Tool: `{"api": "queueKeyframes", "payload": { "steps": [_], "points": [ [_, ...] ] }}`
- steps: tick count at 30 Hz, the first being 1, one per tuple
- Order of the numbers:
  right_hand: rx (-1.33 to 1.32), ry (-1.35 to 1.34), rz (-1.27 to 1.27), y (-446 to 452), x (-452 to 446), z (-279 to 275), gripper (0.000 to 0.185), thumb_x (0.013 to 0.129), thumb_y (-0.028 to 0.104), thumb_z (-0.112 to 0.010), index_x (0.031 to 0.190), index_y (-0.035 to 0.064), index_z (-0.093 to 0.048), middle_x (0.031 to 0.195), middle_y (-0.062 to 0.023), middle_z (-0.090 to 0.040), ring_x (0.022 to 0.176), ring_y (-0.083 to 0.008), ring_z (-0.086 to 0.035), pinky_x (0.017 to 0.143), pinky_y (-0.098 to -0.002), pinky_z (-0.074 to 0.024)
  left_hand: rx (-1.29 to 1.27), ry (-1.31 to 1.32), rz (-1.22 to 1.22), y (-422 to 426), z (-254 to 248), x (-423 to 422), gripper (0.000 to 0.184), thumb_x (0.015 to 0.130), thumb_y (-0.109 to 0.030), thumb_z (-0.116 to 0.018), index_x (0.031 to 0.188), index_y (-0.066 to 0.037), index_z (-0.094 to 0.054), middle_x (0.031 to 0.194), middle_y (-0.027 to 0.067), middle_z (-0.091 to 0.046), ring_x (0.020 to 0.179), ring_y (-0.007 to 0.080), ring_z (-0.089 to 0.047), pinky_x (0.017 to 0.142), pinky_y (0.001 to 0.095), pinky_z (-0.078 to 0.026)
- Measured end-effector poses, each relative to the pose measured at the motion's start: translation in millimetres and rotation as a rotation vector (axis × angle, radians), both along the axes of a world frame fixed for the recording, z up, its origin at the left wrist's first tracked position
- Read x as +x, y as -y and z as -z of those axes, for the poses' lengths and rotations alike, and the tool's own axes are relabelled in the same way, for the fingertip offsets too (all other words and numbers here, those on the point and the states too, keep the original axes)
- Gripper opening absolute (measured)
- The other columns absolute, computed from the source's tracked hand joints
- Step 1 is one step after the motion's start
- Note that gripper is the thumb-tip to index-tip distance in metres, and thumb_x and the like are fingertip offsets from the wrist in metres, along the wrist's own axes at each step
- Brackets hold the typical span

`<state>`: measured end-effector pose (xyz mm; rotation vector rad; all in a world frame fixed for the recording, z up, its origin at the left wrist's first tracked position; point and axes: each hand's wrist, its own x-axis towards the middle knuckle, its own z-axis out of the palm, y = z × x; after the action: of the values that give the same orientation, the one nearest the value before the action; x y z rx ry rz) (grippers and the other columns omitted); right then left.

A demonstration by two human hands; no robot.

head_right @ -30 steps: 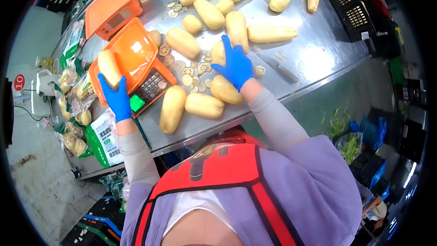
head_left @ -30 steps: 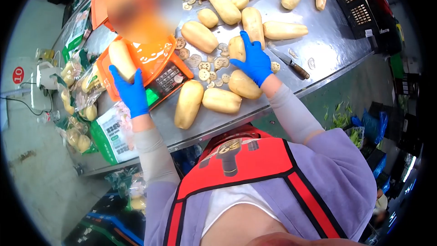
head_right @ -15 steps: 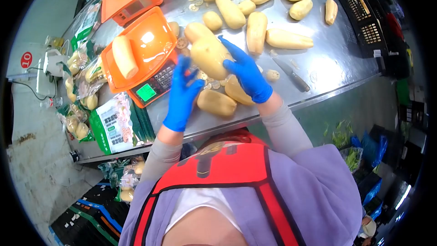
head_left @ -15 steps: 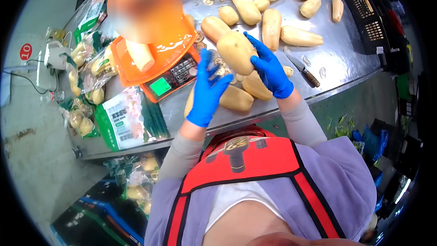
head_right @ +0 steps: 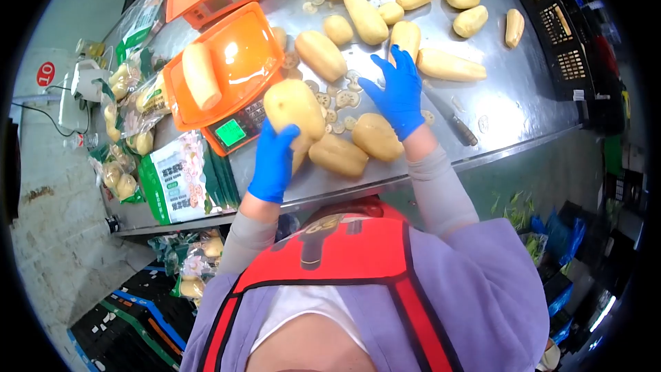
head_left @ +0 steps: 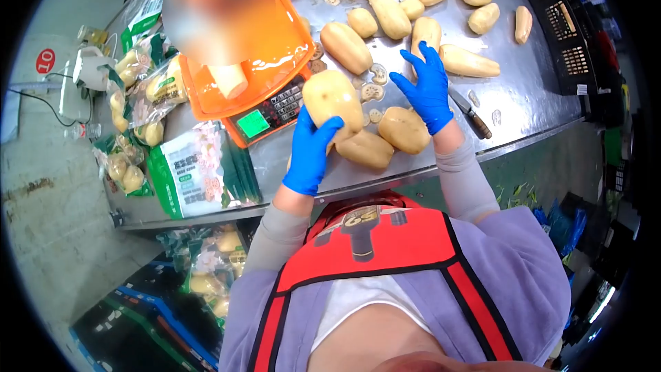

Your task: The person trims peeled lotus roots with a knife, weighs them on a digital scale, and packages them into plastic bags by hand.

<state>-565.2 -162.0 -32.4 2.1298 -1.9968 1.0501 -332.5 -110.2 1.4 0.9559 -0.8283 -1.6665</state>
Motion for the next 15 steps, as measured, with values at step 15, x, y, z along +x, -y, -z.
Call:
{"api": "queueKeyframes", "payload": {
  "steps": [15],
  "points": [
    [0.616, 1.45, -0.631, 39, 102, -27, 0.071, 0.08, 0.027, -0.067, 0.136, -0.0021, -0.035, 0.125, -0.0114, -0.05, 0.113, -0.0198, -0.05, 0.096, -0.033, -0.0415, 0.322, -0.081, 0.442, -18, 4, 23, 0.044, 0.095, -0.031, -0.049, 0.128, -0.002, -0.047, 0.126, 0.0154, -0.05, 0.11, 0.027, -0.055, 0.094, 0.0349, -0.045]
  ]
}}
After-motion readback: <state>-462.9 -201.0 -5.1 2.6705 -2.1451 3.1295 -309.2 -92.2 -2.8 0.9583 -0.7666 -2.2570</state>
